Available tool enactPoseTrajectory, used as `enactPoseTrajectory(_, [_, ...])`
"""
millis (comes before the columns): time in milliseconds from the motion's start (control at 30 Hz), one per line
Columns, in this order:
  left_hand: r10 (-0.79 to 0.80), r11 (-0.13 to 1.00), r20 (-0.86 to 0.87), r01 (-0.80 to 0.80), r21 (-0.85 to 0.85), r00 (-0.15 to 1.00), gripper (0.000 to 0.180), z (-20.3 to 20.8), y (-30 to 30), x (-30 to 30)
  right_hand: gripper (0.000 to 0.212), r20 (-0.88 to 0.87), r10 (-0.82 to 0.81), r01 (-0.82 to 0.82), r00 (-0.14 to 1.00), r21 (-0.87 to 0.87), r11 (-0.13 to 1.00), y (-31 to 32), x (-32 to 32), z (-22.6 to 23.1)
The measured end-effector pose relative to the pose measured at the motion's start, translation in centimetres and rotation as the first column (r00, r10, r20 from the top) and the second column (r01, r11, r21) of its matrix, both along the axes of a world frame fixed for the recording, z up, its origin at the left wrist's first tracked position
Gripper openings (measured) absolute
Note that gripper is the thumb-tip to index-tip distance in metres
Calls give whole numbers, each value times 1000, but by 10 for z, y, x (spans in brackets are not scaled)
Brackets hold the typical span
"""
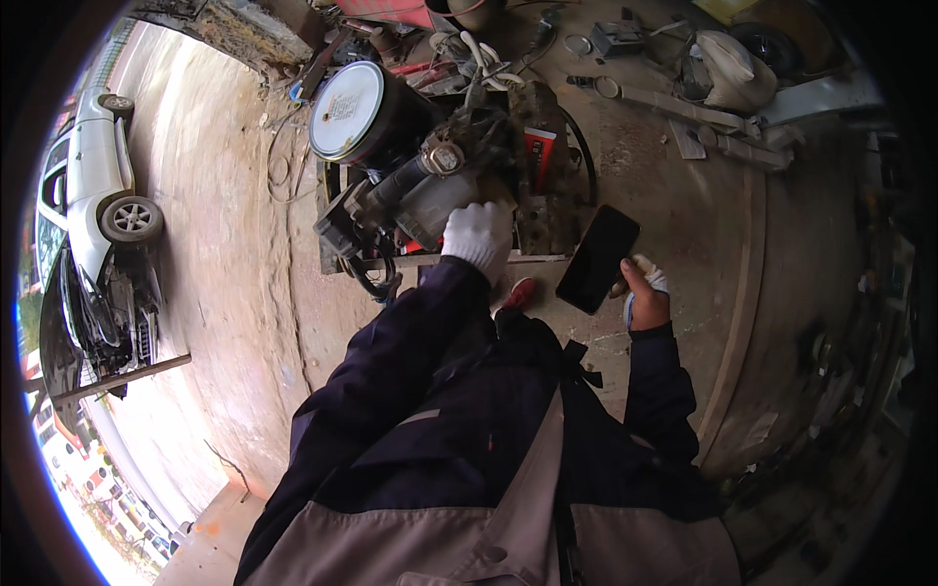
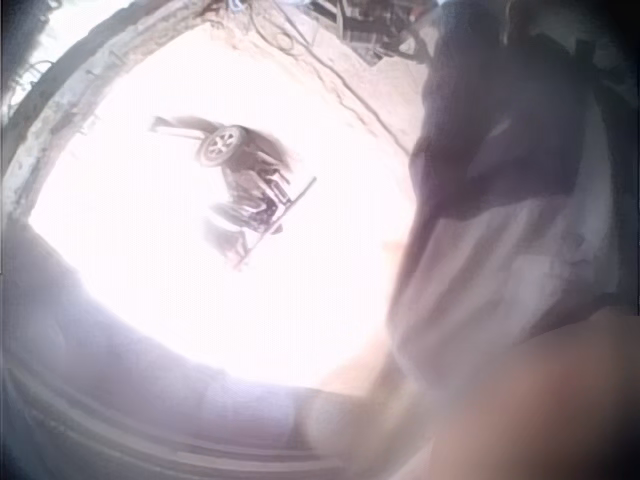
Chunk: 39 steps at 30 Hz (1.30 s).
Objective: The person walks to a wall and kneels to pack a fibrous material into a hole. They then stand, pick up a chain, and walk to a car with an open hood to place the chain inside. Finally, they walk to a workbench and handle a small metal part.
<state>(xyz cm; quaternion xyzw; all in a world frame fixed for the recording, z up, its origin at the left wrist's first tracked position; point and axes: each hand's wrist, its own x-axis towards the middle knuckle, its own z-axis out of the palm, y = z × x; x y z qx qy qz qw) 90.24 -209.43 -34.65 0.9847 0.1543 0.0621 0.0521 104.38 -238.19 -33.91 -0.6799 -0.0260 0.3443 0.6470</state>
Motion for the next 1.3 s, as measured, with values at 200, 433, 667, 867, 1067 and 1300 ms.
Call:
enactPoseTrajectory(200, [51,993,-118,-37,113,992,32,-1,-5,19,23,-42,-3,4,999,22,1000,-13,-5,0])
enactPoseTrajectory(433, [46,998,77,-48,35,996,44,29,13,-5,24,-47,-88,88,995,-3,996,-32,-6,0])
enactPoseTrajectory(667, [254,954,279,-192,-231,926,34,60,21,-10,24,-95,-90,92,991,19,996,-38,-5,-9])
enactPoseTrajectory(867, [264,947,341,-174,-271,902,33,84,20,-15,26,-89,-58,59,994,7,998,-42,-3,-14])
enactPoseTrajectory(1067, [240,968,451,-176,-180,860,37,98,8,-47,35,-26,-40,39,999,-61,997,-42,0,-12])
enactPoseTrajectory(1300, [27,999,267,-19,-30,963,35,92,-27,-87,21,-91,-29,34,995,53,998,-23,8,-5])
